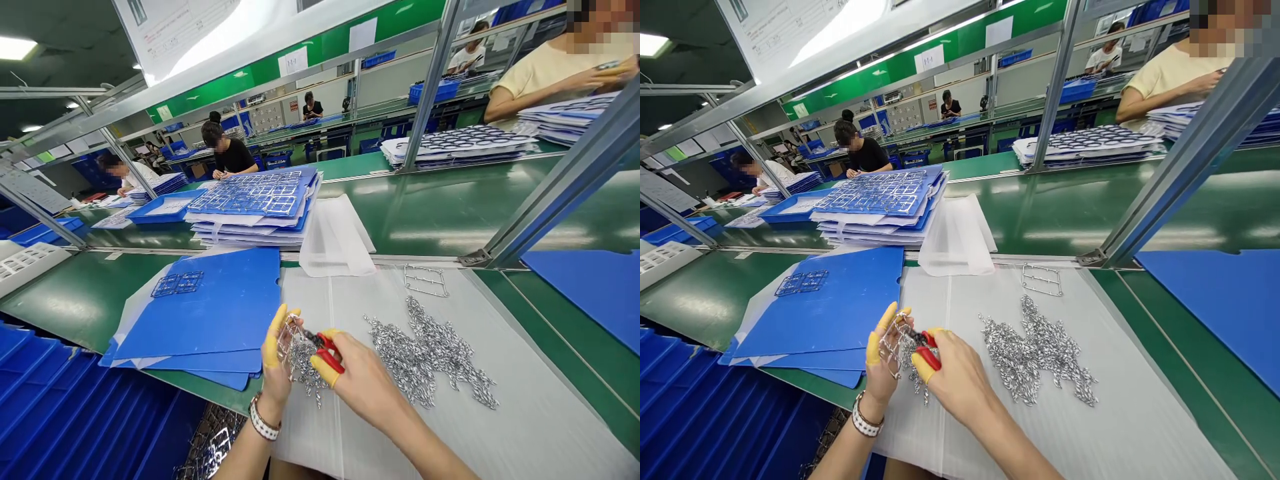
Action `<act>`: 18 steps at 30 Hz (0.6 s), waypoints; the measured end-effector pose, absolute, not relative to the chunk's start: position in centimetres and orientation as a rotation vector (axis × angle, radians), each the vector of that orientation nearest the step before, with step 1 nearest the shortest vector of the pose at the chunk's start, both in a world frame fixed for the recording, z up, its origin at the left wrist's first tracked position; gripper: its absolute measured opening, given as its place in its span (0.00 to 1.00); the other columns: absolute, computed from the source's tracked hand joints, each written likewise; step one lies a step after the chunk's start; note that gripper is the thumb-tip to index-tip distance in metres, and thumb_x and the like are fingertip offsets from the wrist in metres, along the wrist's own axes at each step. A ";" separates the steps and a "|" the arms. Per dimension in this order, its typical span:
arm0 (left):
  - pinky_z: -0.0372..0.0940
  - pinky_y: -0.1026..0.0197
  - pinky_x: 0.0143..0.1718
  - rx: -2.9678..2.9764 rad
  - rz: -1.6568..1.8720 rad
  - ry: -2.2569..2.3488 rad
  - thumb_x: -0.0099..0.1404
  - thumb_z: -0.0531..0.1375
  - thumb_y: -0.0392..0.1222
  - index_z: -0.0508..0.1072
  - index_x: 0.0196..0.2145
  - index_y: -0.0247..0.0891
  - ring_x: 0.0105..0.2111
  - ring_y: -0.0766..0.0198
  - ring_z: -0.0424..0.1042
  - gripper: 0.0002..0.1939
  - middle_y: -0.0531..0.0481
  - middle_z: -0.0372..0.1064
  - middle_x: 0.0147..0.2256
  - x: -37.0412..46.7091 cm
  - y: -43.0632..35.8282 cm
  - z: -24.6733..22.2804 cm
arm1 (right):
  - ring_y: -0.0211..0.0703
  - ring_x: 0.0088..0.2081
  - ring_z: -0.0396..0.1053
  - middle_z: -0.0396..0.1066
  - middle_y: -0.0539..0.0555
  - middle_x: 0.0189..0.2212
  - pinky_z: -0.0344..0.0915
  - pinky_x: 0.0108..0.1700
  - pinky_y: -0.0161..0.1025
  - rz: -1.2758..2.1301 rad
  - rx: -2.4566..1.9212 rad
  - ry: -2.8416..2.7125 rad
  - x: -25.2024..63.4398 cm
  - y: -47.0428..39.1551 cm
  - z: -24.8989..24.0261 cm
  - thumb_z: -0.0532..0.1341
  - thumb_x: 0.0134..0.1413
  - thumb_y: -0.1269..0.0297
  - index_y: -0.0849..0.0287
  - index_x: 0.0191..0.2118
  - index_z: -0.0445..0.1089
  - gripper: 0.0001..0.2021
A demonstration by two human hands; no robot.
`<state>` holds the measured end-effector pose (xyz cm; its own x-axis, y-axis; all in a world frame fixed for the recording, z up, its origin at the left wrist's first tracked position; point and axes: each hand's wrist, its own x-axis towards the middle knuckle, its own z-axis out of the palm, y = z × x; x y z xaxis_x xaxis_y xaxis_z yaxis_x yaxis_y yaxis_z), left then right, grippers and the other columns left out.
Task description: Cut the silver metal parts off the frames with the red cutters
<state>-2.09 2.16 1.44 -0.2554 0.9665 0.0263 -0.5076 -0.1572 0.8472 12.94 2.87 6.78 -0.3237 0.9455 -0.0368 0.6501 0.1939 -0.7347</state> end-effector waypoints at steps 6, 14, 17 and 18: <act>0.40 0.44 0.62 1.277 1.599 0.971 0.49 0.68 0.41 0.70 0.52 0.36 0.59 0.41 0.54 0.32 0.36 0.65 0.54 -1.7 1.2 1.5 | 0.38 0.30 0.65 0.66 0.47 0.28 0.63 0.35 0.37 1.435 -1.185 -1.269 11.5 4.3 5.2 0.61 0.44 0.57 0.57 0.34 0.63 0.12; 0.37 0.40 0.61 1.608 1.529 1.042 0.46 0.70 0.42 0.70 0.53 0.40 0.59 0.40 0.53 0.34 0.36 0.65 0.54 -2.0 1.4 1.2 | 0.41 0.33 0.68 0.69 0.51 0.31 0.66 0.38 0.39 1.400 -1.141 -1.199 10.5 5.1 3.5 0.62 0.44 0.57 0.58 0.36 0.63 0.14; 0.32 0.45 0.63 1.557 1.623 1.135 0.49 0.69 0.44 0.67 0.56 0.44 0.63 0.45 0.44 0.36 0.43 0.53 0.62 -2.2 1.0 1.5 | 0.41 0.33 0.68 0.70 0.52 0.33 0.67 0.38 0.40 1.253 -1.201 -1.343 10.8 5.2 3.6 0.59 0.48 0.58 0.58 0.39 0.63 0.13; 0.34 0.47 0.63 1.417 1.665 1.156 0.51 0.68 0.46 0.65 0.57 0.45 0.64 0.46 0.43 0.36 0.45 0.48 0.64 -2.4 1.0 1.6 | 0.41 0.33 0.69 0.70 0.53 0.33 0.67 0.38 0.40 1.161 -1.223 -1.429 10.9 5.1 3.7 0.58 0.50 0.59 0.58 0.40 0.63 0.12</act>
<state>-2.35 0.98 1.61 -0.1990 0.8953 0.3986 0.0602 -0.3948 0.9168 10.92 5.07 3.68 -0.1078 0.9927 0.0544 0.1498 0.0703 -0.9862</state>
